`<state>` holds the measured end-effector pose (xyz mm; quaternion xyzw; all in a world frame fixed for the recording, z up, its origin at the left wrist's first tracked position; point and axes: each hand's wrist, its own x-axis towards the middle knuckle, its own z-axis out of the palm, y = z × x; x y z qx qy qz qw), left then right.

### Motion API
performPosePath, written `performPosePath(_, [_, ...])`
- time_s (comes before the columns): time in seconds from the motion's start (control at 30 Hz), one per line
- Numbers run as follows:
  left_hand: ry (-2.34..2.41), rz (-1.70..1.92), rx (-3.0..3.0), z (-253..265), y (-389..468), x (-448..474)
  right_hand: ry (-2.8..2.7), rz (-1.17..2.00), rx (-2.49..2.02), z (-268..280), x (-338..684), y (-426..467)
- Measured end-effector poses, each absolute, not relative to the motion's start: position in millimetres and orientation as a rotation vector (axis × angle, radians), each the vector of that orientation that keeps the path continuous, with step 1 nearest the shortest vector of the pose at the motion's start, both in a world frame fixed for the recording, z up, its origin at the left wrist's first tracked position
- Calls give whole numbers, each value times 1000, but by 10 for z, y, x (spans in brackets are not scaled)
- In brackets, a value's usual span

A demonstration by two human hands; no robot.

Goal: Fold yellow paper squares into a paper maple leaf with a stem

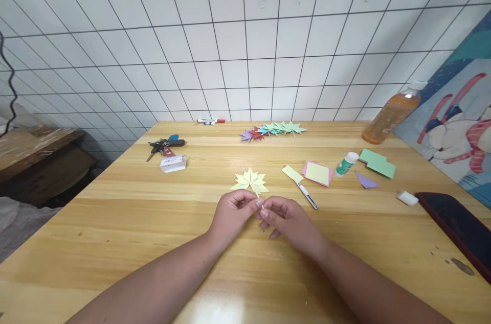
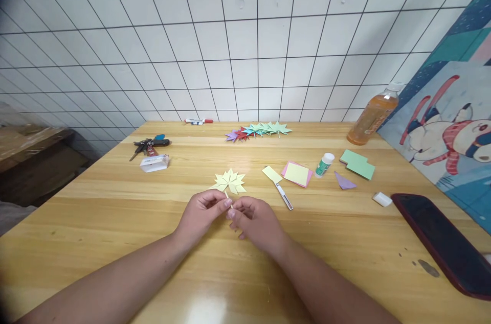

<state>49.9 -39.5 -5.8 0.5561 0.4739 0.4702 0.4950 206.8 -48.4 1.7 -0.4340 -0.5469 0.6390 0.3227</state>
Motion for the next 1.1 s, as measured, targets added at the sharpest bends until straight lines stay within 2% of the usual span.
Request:
performPosePath(0.13, [1204, 1095, 1490, -63, -335, 453, -1537, 1403, -1283, 25, 2104, -431])
performPosePath(0.27, [1396, 1042, 1927, -36, -165, 243, -1707, 1050, -1439, 33, 2265, -331])
performPosePath(0.47, [1577, 584, 2511, -104, -3, -1, -1993, 597, -1681, 40, 2525, -232])
performPosePath(0.7, [1700, 492, 2572, -55, -121, 92, -2180, 416, -1759, 62, 2554, -238])
performPosePath(1.1, [1328, 595, 2684, 38, -186, 164, -2094, 171, -1920, 170, 2762, -173])
